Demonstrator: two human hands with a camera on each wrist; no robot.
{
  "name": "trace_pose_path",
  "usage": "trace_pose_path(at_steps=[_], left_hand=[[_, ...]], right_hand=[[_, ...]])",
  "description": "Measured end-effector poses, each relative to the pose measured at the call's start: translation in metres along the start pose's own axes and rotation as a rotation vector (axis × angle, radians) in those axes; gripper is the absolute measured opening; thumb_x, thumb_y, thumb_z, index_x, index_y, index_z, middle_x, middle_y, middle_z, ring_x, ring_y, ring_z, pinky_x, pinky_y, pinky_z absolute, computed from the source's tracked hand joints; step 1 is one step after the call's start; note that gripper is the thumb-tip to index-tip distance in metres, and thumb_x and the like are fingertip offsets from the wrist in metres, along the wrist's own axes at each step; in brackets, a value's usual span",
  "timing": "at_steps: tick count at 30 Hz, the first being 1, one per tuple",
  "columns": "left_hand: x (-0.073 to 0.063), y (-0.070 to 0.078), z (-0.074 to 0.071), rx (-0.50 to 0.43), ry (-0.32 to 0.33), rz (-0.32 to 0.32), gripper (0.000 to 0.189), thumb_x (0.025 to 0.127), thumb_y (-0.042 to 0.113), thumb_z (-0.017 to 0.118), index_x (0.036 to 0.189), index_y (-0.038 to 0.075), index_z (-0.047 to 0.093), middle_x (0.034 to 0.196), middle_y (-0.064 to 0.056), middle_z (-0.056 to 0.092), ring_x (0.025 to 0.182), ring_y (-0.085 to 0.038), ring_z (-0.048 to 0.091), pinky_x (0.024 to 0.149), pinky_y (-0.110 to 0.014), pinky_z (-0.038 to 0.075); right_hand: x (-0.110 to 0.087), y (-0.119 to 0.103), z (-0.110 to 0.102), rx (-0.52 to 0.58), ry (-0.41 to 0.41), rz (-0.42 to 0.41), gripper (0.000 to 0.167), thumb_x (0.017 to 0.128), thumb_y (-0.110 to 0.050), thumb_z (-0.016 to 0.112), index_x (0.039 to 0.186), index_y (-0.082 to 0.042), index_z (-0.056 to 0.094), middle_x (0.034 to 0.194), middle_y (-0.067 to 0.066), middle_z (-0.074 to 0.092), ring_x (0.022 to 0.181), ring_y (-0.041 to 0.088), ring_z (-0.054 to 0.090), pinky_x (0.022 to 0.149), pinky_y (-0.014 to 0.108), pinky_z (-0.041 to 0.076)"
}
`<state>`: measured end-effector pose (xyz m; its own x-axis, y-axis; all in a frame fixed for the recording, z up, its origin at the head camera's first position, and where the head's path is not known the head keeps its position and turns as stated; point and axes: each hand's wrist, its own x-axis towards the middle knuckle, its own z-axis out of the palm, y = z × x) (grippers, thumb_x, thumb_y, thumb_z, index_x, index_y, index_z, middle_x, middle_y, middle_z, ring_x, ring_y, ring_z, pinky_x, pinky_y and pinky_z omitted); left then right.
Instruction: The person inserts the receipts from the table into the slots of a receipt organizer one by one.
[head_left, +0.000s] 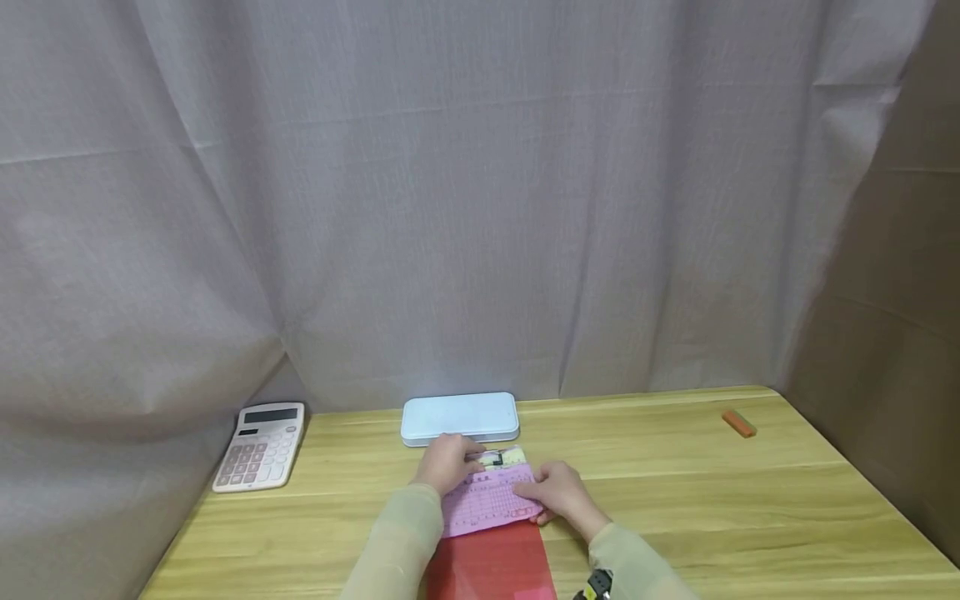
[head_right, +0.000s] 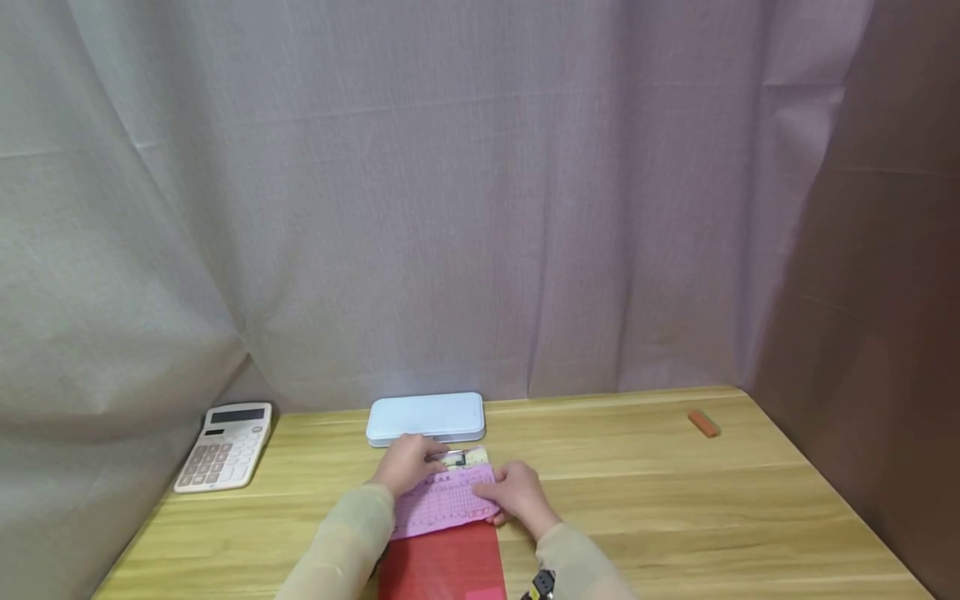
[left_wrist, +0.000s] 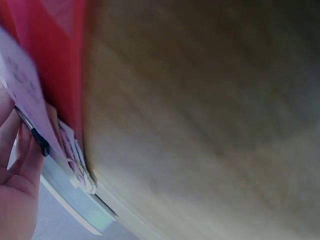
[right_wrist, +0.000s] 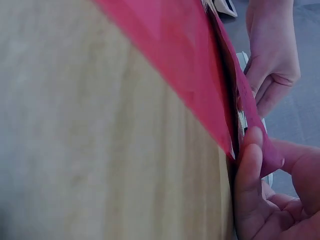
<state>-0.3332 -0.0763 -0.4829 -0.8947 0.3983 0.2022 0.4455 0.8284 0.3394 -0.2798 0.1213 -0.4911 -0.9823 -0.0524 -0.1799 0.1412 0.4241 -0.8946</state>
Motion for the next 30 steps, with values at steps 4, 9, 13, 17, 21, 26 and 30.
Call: trace_pose_path(at_steps=[4, 9, 13, 17, 21, 26, 30], left_hand=[[0.000, 0.000, 0.001, 0.002, 0.001, -0.007, 0.028, 0.074, 0.024, 0.079, 0.100, 0.014, 0.076, 0.093, 0.001, 0.074, 0.090, -0.017, 0.067, 0.081, -0.033, 0.053], [0.000, 0.001, 0.003, 0.014, 0.005, -0.012, 0.028, 0.075, 0.023, 0.079, 0.101, 0.015, 0.075, 0.094, 0.001, 0.073, 0.091, -0.017, 0.067, 0.083, -0.034, 0.053], [0.002, 0.001, 0.007, 0.089, 0.019, 0.030, 0.024, 0.077, 0.021, 0.078, 0.100, 0.015, 0.075, 0.091, 0.002, 0.073, 0.088, -0.017, 0.067, 0.083, -0.033, 0.053], [0.003, 0.002, 0.009, 0.177, 0.034, 0.079, 0.018, 0.079, 0.020, 0.076, 0.096, 0.016, 0.075, 0.084, 0.004, 0.072, 0.081, -0.016, 0.067, 0.079, -0.031, 0.054], [0.003, 0.004, 0.009, 0.170, 0.032, 0.075, 0.013, 0.081, 0.018, 0.074, 0.093, 0.017, 0.075, 0.081, 0.004, 0.071, 0.078, -0.016, 0.066, 0.077, -0.032, 0.054], [0.002, 0.004, 0.008, 0.155, 0.051, 0.079, 0.010, 0.082, 0.017, 0.073, 0.092, 0.017, 0.075, 0.081, 0.004, 0.072, 0.077, -0.018, 0.067, 0.075, -0.032, 0.054], [0.002, 0.005, 0.005, 0.153, 0.060, 0.089, 0.011, 0.083, 0.016, 0.071, 0.093, 0.016, 0.076, 0.082, 0.002, 0.072, 0.079, -0.020, 0.068, 0.076, -0.033, 0.054]], right_hand=[[0.001, -0.002, 0.000, -0.037, -0.016, 0.011, 0.025, 0.078, -0.012, 0.075, 0.074, 0.000, 0.054, 0.062, 0.009, 0.060, 0.039, 0.008, 0.052, 0.041, 0.021, 0.049], [0.004, -0.003, 0.001, -0.048, -0.022, 0.037, 0.026, 0.078, -0.010, 0.075, 0.073, -0.002, 0.051, 0.059, 0.009, 0.060, 0.037, 0.007, 0.052, 0.039, 0.020, 0.048], [0.007, -0.004, 0.003, -0.077, -0.011, 0.039, 0.028, 0.078, -0.013, 0.076, 0.070, -0.003, 0.051, 0.056, 0.008, 0.059, 0.035, 0.007, 0.051, 0.038, 0.020, 0.048], [0.010, -0.005, 0.004, -0.106, 0.004, 0.046, 0.031, 0.079, -0.016, 0.076, 0.067, -0.004, 0.050, 0.052, 0.007, 0.057, 0.034, 0.007, 0.050, 0.037, 0.021, 0.047], [0.013, -0.007, 0.003, -0.125, 0.007, 0.077, 0.033, 0.079, -0.019, 0.076, 0.065, -0.007, 0.049, 0.048, 0.004, 0.055, 0.033, 0.007, 0.050, 0.036, 0.021, 0.047], [0.016, -0.007, 0.002, -0.113, -0.002, 0.107, 0.035, 0.080, -0.022, 0.076, 0.062, -0.007, 0.050, 0.044, 0.003, 0.054, 0.032, 0.007, 0.050, 0.036, 0.021, 0.047], [0.018, -0.006, 0.002, -0.100, -0.005, 0.118, 0.035, 0.080, -0.023, 0.076, 0.063, -0.007, 0.051, 0.044, 0.004, 0.054, 0.033, 0.007, 0.050, 0.036, 0.022, 0.047]])
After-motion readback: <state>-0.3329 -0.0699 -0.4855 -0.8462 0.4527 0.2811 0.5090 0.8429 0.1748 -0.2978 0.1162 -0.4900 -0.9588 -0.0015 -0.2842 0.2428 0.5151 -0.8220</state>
